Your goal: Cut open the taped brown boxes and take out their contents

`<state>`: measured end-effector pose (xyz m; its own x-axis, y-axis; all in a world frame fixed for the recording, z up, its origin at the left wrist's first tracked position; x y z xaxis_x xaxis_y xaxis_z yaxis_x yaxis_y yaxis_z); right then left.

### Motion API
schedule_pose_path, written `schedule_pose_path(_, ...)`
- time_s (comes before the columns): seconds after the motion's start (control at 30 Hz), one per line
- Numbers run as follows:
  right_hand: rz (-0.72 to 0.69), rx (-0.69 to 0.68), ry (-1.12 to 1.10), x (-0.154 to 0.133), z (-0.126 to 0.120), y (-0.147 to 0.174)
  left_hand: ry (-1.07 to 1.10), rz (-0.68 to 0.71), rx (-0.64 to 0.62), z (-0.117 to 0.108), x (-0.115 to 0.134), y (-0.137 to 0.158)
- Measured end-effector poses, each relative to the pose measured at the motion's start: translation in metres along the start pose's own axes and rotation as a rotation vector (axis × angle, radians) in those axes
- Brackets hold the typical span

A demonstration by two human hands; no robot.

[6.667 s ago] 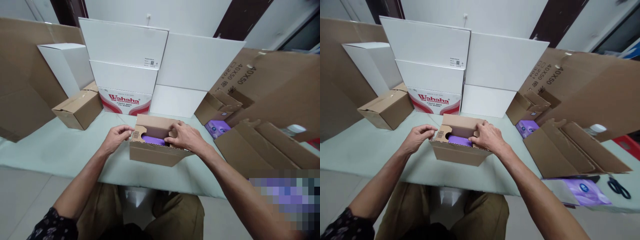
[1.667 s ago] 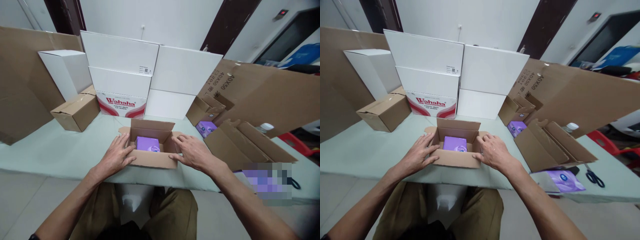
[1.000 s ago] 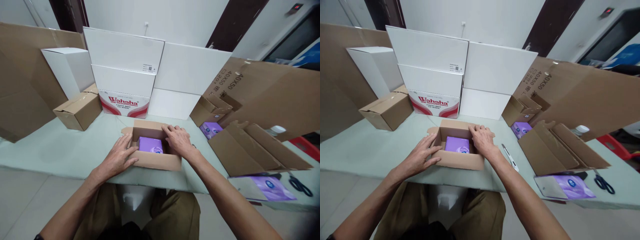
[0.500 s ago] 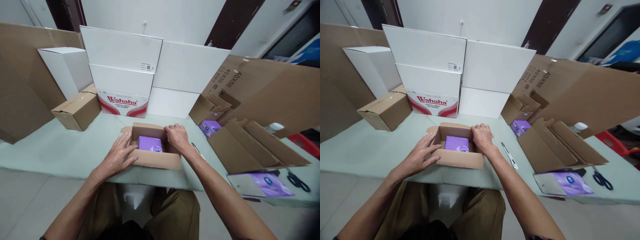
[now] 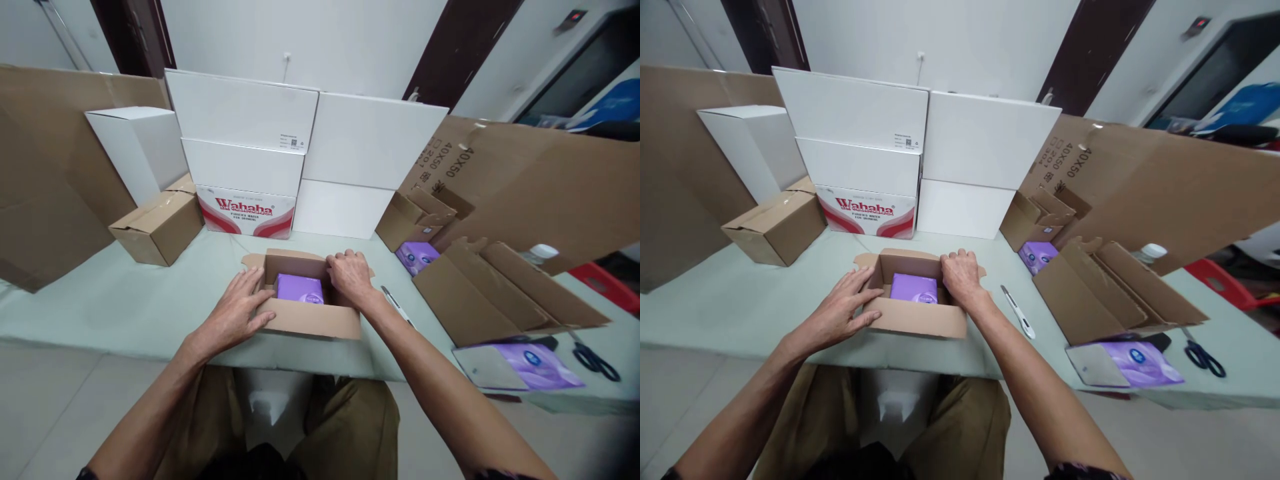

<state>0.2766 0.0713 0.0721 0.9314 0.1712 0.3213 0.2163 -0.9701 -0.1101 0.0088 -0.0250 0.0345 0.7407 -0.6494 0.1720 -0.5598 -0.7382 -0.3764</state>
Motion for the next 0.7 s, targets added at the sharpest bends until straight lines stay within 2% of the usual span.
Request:
schedule_pose_path(0.23, 0.008, -0.013, 0.001, 0.0, -0.004, 0.002, 0.045, 0.08, -0.043, -0.012, 0.007, -0.007)
schedule_pose_path(0.7, 0.005, -0.005, -0.001, 0.0, -0.001, 0.002, 0.103, 0.039, 0.026, 0.008, 0.003, -0.001)
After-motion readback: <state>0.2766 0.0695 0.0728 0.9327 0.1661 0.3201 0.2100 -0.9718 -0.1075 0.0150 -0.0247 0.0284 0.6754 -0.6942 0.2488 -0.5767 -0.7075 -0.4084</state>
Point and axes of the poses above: each hand's wrist, its own y-axis away from the middle knuckle, its own z-axis out of the palm, x = y × z, the point moved 1 cm from there along -y, towards the middle knuckle, and after that the axes turned 7 degrees about z, right-handed, at the moved point
